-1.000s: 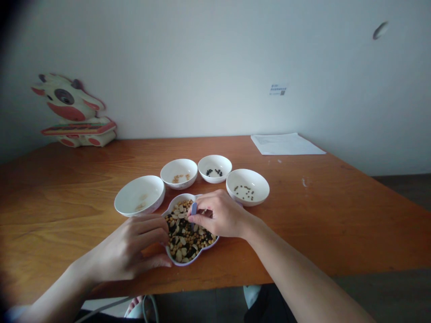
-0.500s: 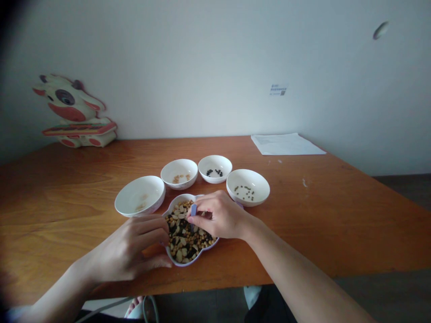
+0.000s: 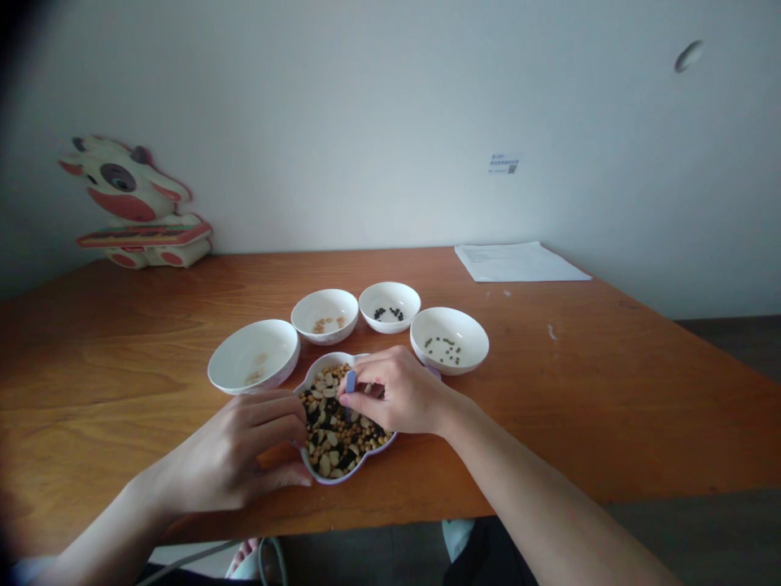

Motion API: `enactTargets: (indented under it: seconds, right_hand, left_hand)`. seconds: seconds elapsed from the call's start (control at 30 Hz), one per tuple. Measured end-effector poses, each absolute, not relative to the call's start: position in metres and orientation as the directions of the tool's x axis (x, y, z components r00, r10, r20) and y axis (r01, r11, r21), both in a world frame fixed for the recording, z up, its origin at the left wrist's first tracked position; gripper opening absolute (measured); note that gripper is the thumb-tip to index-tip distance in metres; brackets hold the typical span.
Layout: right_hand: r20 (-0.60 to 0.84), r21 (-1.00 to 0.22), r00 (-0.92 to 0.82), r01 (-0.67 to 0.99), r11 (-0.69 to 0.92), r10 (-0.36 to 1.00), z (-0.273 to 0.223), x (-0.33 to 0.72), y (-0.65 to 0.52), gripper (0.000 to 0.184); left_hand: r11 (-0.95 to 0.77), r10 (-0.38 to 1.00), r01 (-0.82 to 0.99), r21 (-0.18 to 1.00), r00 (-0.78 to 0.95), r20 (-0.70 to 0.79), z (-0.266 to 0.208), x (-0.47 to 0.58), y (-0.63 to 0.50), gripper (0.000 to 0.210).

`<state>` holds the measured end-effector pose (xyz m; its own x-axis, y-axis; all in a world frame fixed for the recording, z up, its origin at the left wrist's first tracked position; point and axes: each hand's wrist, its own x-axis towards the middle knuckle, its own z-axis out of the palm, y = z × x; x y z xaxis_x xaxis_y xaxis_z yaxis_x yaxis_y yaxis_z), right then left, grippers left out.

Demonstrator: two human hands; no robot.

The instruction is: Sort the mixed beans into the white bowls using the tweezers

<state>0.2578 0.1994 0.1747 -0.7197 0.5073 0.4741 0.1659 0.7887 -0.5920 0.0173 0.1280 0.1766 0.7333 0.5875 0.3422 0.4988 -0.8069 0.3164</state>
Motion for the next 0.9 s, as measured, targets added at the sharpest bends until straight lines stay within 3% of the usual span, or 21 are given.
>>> enactTargets:
  seconds: [0.9]
  right_hand:
    - [0.513, -0.560, -0.707, 0.155, 0.814, 0.487, 0.1734, 0.2553, 0.1994, 0.016]
  left_hand:
    - [-0.807, 0.588, 0.500, 0.315, 0.734, 0.339, 0.1767, 0.0163, 0.1289, 0.021]
